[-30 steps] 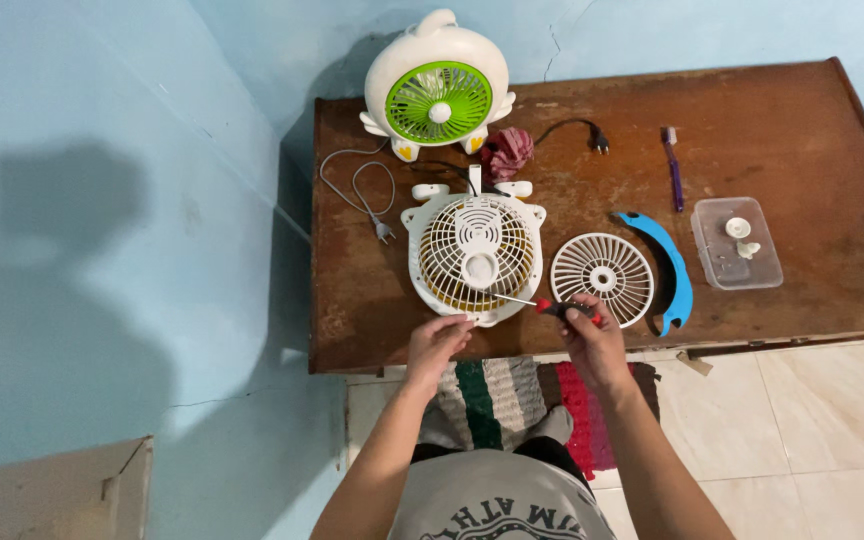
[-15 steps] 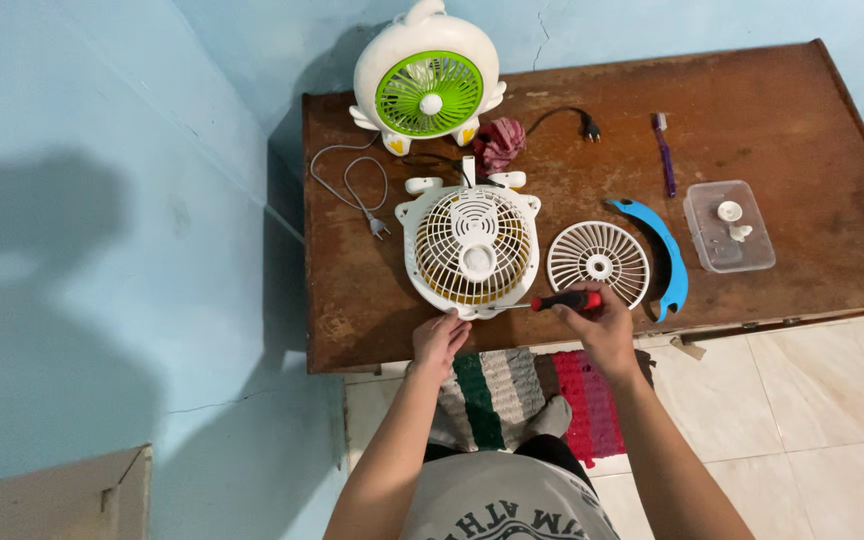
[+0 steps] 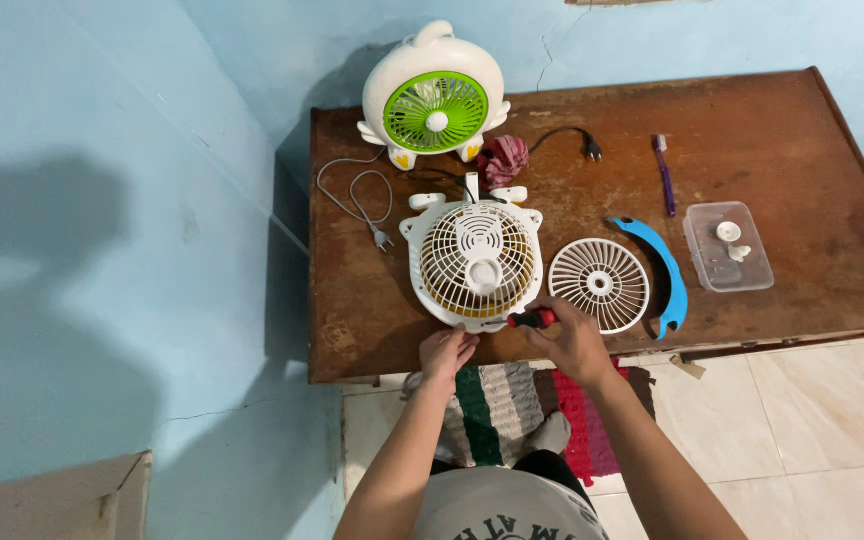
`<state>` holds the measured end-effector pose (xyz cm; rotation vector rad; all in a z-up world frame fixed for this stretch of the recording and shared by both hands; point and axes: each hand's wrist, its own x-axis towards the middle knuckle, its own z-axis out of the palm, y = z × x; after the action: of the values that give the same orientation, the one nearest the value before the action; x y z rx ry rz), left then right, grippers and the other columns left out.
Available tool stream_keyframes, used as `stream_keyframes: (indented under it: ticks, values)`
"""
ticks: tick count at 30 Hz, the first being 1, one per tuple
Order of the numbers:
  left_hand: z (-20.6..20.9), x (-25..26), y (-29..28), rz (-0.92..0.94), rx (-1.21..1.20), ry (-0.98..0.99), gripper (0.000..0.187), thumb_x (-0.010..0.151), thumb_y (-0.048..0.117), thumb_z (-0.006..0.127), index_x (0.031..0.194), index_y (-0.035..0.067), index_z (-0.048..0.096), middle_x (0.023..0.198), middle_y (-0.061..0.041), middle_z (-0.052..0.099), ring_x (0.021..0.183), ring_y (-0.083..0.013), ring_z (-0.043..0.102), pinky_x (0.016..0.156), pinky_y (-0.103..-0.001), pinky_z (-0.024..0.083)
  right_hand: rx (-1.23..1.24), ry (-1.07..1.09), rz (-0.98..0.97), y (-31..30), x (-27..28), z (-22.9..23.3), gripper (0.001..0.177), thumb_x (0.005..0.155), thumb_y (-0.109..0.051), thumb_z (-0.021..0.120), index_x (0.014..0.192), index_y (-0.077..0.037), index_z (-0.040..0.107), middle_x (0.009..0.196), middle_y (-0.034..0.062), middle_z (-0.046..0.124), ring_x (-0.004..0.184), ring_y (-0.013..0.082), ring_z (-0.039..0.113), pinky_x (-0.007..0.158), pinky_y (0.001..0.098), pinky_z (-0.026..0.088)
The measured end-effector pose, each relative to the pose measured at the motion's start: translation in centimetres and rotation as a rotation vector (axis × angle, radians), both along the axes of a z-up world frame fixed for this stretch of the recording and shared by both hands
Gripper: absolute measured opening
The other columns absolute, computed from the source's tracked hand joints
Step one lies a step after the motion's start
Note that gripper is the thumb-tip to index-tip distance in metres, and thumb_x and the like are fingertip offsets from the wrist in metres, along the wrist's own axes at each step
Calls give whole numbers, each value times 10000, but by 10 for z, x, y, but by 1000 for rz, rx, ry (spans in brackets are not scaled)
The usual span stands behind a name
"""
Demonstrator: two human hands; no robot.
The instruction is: The person uses a screwdriver to tighten screws on the base of a disassembled white electric fan. They repeatedly insert the screwdriver, turn it, and remove it to secure the fan's base components on a wooden table.
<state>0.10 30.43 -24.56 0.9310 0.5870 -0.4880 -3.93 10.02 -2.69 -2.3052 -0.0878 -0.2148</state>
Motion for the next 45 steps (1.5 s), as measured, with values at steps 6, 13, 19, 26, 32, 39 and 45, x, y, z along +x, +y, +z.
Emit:
stream_keyframes:
  ticks: [6,13,19,26,32,39,45]
  values:
    - [9,-2,1,24,-14,2,240,976,173,679,1094,-35,658,1052,-131,742,984,-233,733,937,-373,601,-51,28,52,3,6,1,392,788,-171,836,1127,-30,700,951,139,750,834,248,745,775,359,596]
    - [7,-1,-1,30,-14,24,226,975,174,679,1071,-28,643,1044,-138,741,978,-233,739,935,-363,611,-67,41,54,6,9,0,391,785,-169,830,1133,-48,700,958,142,735,848,255,738,771,364,590]
    - [8,-1,-2,27,-25,11,231,976,172,679,1072,-36,645,1032,-139,736,965,-228,734,921,-361,611,-92,93,69,8,13,-3,394,796,-185,825,1140,-54,684,949,133,728,842,252,750,764,359,607]
    - [1,0,-8,10,-8,16,216,988,172,679,1048,-35,657,934,-122,744,847,-195,736,775,-302,613,-124,-6,176,15,21,3,402,780,-147,812,1144,-63,662,1047,158,706,879,319,729,749,395,614]
    - [11,-6,-30,-49,-12,3,227,1010,181,642,995,-41,686,892,-109,748,788,-180,742,700,-279,623,-214,-22,278,15,35,13,357,834,-126,774,1162,-81,639,1047,164,694,922,353,700,761,416,598]
    - [60,10,-6,-436,256,-211,194,984,96,571,1040,-54,681,898,-106,768,787,-180,770,692,-290,642,-281,-115,269,17,36,16,370,819,-105,728,1173,-57,629,1087,194,703,1022,401,668,819,464,565]
    - [133,34,14,-461,558,-880,186,961,76,665,1090,-38,736,922,-119,804,809,-127,768,698,-269,601,-258,71,195,21,37,16,314,851,-159,747,1130,-79,626,1003,176,704,939,386,699,801,459,575]
